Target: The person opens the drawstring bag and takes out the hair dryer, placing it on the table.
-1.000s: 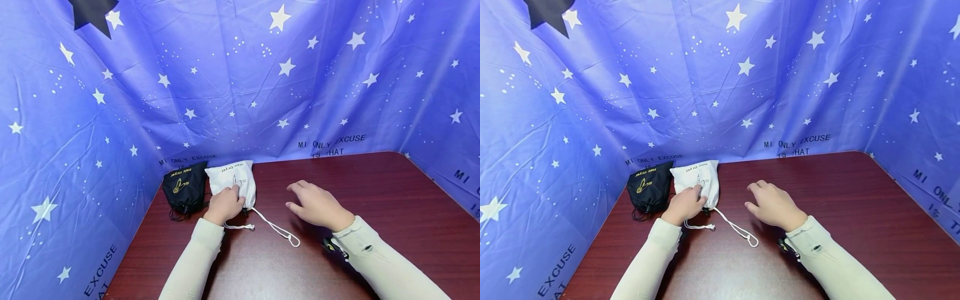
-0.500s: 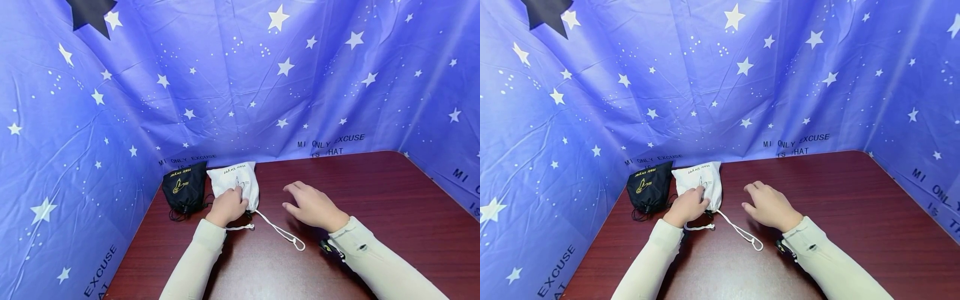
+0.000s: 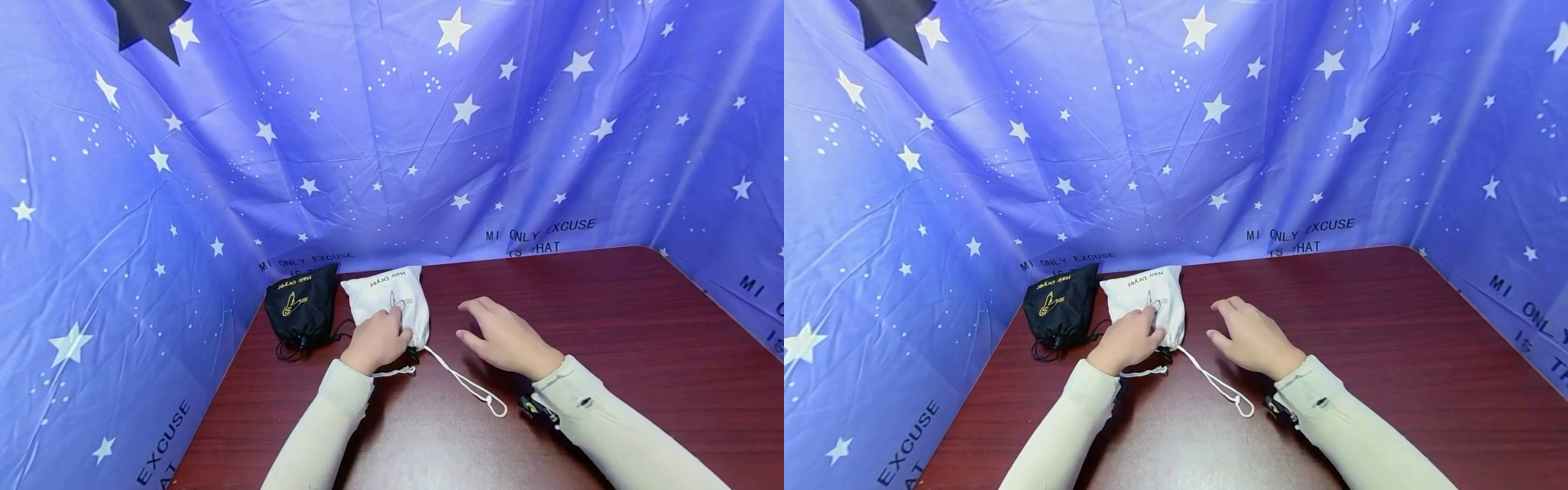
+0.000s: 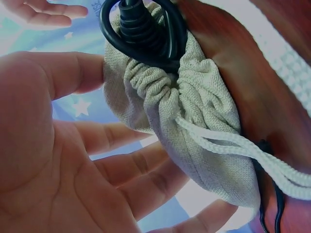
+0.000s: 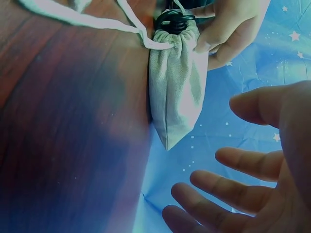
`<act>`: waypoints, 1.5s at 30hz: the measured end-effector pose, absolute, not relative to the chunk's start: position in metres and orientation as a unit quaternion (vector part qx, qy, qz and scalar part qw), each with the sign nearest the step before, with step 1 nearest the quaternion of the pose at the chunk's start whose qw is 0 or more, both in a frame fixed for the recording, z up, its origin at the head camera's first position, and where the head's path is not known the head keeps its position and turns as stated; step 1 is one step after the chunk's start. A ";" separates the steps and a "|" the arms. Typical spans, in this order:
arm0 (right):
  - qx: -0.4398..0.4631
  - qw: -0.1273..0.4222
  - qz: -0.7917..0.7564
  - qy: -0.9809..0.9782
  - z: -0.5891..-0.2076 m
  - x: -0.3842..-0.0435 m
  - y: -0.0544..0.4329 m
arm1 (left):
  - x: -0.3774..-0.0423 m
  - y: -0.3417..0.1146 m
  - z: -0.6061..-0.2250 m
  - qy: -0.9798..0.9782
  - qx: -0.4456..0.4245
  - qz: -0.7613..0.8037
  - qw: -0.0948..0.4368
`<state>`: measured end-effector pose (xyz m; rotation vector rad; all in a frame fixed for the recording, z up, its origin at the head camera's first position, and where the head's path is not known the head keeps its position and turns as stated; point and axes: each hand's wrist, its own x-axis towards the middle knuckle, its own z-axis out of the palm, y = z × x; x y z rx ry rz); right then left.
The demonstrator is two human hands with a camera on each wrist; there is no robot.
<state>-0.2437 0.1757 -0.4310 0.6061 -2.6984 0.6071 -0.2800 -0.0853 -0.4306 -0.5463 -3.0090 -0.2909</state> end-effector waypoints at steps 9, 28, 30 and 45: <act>0.207 0.158 0.219 -0.940 -0.434 -0.246 0.177 | -0.273 -0.078 -0.430 -0.976 -0.197 -0.086 0.041; 0.198 0.145 0.219 -0.944 -0.437 -0.248 0.177 | -0.257 -0.061 -0.424 -0.970 -0.227 -0.086 0.034; 0.200 0.145 0.223 -0.943 -0.437 -0.247 0.176 | -0.255 -0.060 -0.424 -0.968 -0.231 -0.085 0.036; 0.229 0.143 0.241 -0.932 -0.442 -0.248 0.173 | -0.245 -0.049 -0.423 -0.964 -0.254 -0.071 0.032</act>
